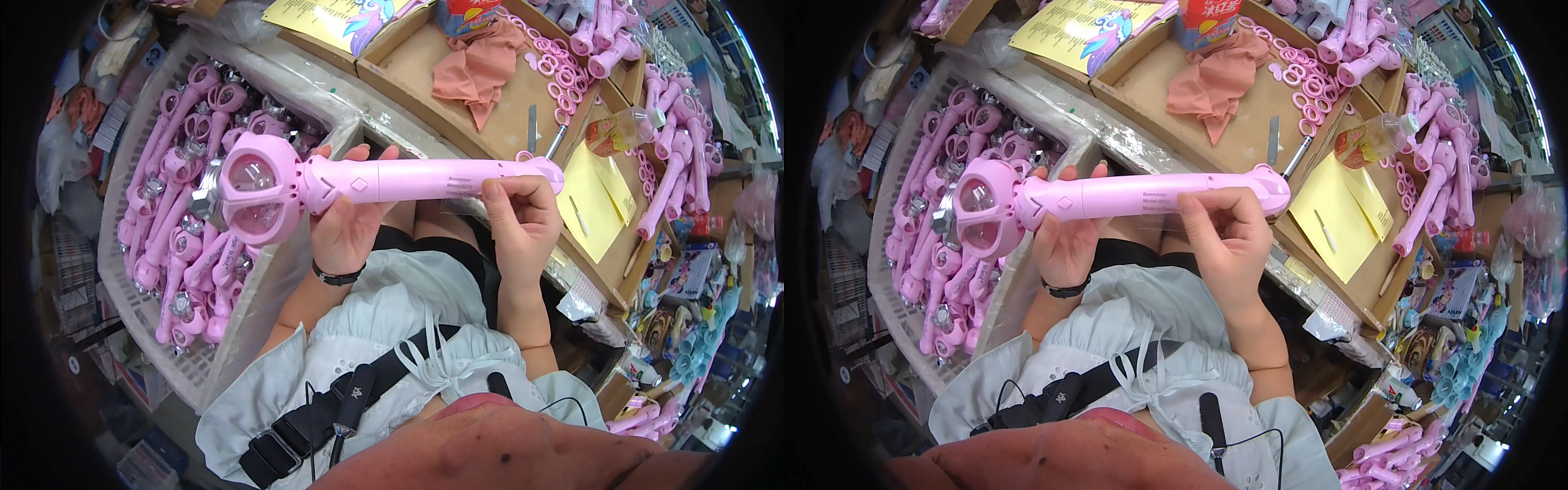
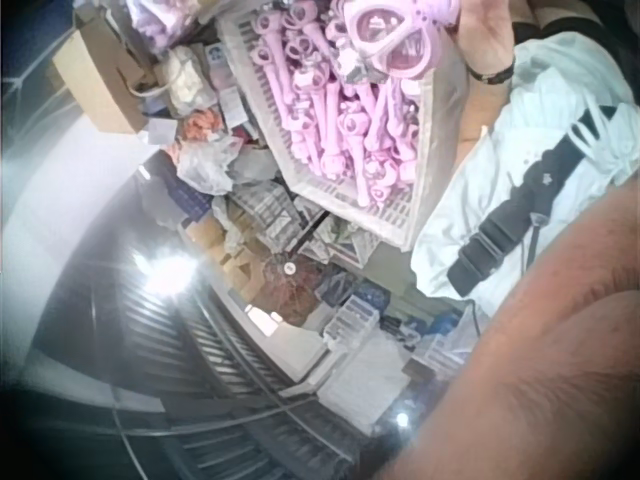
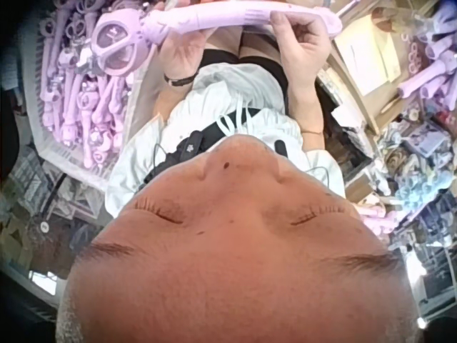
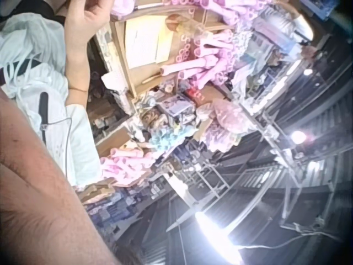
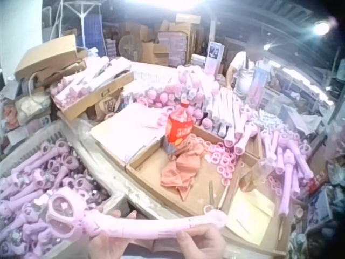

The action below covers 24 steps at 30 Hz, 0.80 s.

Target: The person assembles pink light sticks by inserting a silver crown into the head, wiping the surface with a cloth, and inserting a small metal pin into the base. They repeat this sequence for multiple units, handling each one individually.

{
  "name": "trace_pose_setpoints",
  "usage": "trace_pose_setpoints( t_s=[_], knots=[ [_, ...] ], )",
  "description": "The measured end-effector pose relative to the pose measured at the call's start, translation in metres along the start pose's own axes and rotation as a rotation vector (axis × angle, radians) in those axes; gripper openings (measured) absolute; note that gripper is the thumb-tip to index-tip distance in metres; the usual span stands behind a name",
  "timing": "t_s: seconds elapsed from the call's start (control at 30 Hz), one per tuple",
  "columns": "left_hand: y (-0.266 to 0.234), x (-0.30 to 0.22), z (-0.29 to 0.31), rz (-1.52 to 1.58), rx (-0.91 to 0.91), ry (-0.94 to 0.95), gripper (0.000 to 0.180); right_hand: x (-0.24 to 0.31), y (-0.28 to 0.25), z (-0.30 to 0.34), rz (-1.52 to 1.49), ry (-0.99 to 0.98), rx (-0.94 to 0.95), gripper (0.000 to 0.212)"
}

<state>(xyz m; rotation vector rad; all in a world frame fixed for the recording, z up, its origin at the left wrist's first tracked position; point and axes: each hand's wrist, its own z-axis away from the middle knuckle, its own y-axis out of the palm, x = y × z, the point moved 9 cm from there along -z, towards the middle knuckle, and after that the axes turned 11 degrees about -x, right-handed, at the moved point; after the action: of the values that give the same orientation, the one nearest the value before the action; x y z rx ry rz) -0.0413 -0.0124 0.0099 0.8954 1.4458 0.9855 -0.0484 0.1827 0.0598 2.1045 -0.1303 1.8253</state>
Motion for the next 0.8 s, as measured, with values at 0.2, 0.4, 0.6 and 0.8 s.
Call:
trace_pose_setpoints(
  t_s=[0.2, 0.4, 0.6, 0.8],
  knots=[
    [0.01, -0.0062, 0.0039, -0.078, 0.127, 0.08, 0.066, 0.0018, 0.0005, 0.0063, 0.083, -0.038, -0.004, 0.011],
    [0.0113, -0.0087, 0.0033, -0.057, 0.17, 0.06, 0.067, 0.003, 0.0025, 0.0078, 0.118, -0.054, 0.008, 0.012],
    [0.0086, -0.0085, 0.0031, -0.058, 0.132, 0.038, 0.067, -0.0005, 0.002, 0.0078, 0.143, -0.024, 0.016, 0.012],
    [0.0096, -0.0061, 0.0016, -0.066, 0.132, 0.031, 0.066, -0.0002, 0.001, 0.0062, 0.129, -0.062, 0.004, 0.011]
  ],
)
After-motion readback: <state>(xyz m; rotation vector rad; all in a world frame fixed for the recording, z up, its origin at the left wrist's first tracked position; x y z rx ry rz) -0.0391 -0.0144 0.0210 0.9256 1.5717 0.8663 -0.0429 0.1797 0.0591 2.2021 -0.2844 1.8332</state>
